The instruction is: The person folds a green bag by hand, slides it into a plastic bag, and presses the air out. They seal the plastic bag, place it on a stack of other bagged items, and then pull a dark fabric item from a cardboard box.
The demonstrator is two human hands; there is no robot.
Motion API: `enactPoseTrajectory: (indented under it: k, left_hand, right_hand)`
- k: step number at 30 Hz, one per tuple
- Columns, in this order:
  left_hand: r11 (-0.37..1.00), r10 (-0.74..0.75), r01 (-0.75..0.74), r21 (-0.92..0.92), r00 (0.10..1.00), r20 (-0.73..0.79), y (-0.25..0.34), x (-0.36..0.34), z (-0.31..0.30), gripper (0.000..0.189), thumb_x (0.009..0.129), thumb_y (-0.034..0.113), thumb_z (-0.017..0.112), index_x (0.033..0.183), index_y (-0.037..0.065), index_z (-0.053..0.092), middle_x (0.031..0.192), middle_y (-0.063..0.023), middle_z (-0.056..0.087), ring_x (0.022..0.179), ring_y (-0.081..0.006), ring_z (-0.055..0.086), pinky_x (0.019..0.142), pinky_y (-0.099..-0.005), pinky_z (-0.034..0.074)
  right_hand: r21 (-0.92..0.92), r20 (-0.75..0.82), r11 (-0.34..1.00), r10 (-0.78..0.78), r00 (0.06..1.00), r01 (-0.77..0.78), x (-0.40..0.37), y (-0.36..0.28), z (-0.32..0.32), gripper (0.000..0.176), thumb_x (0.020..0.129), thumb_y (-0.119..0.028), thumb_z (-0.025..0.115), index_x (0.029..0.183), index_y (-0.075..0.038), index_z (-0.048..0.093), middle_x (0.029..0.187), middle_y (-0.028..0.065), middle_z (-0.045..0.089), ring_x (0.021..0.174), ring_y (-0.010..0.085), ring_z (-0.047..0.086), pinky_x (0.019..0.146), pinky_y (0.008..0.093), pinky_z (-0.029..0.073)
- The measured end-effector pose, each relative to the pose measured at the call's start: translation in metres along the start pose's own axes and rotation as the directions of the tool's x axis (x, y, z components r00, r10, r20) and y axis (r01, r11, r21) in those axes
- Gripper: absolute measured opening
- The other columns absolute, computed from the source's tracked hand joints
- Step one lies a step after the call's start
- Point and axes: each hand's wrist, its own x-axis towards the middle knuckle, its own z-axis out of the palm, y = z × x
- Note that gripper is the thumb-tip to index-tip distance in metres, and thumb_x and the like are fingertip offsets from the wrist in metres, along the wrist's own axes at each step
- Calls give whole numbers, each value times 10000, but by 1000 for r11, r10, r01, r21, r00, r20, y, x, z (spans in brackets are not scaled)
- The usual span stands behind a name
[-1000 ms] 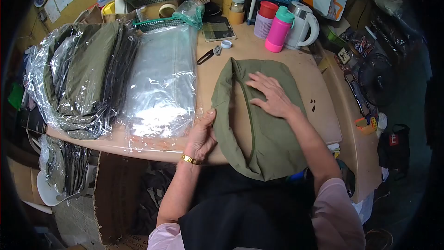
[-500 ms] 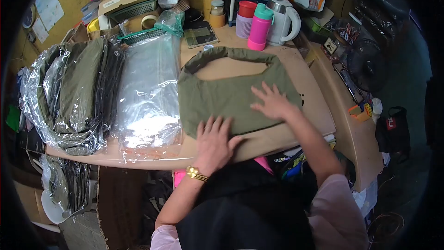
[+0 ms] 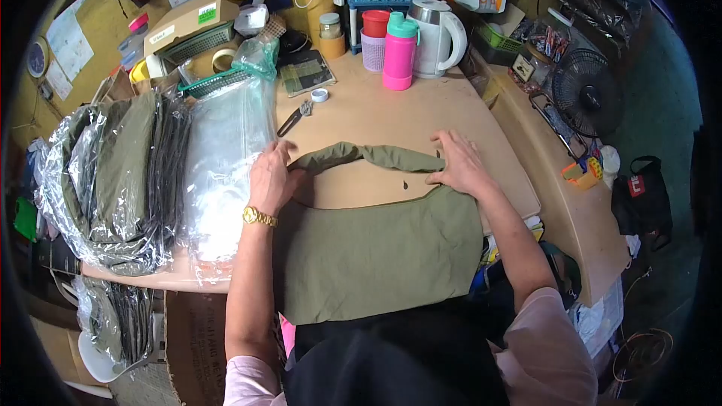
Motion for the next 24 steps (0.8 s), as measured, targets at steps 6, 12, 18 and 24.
enactPoseTrajectory:
  k: [6, 12, 18, 24]
  left_hand:
    - [935, -94, 74, -346, 995, -40, -39, -14, -2, 110, 725, -71, 649, 799, 6, 624, 761, -180, 654, 703, -346, 660, 629, -382, 502]
    - [976, -164, 120, -180, 954, -251, -41, -6, -11, 75, 797, -35, 651, 838, 13, 611, 767, -184, 658, 711, -375, 650, 644, -408, 501]
    - [964, 117, -95, -248, 990, 77, -14, 24, -84, 766, 733, 384, 830, 1350, 70, 501, 1384, -168, 531, 1292, -392, 482, 1088, -536, 344]
    - [985, 171, -140, -98, 825, 538, 1, -63, -79, 913, 579, 213, 899, 1398, 149, 499, 1449, -103, 492, 1338, -365, 450, 1119, -588, 273]
  right_hand:
    - [140, 45, 989, 36, 998, -42, -8, 28, -13, 131, 767, -64, 716, 884, -42, 663, 845, 172, 680, 882, 358, 623, 872, 436, 441]
    - [88, -147, 995, -24, 989, 37, 25, 21, -10, 176, 792, -1, 657, 963, -32, 688, 945, 170, 689, 943, 362, 610, 888, 418, 465]
    - [355, -287, 926, -26, 958, 131, 67, 7, -36, 324, 803, -110, 701, 1114, -45, 635, 1185, 181, 622, 1135, 368, 566, 999, 456, 419]
    - [493, 331, 864, -299, 895, 106, -19, 4, -55, 460, 718, -146, 787, 1139, -73, 617, 1216, 131, 595, 1165, 328, 558, 1046, 426, 394]
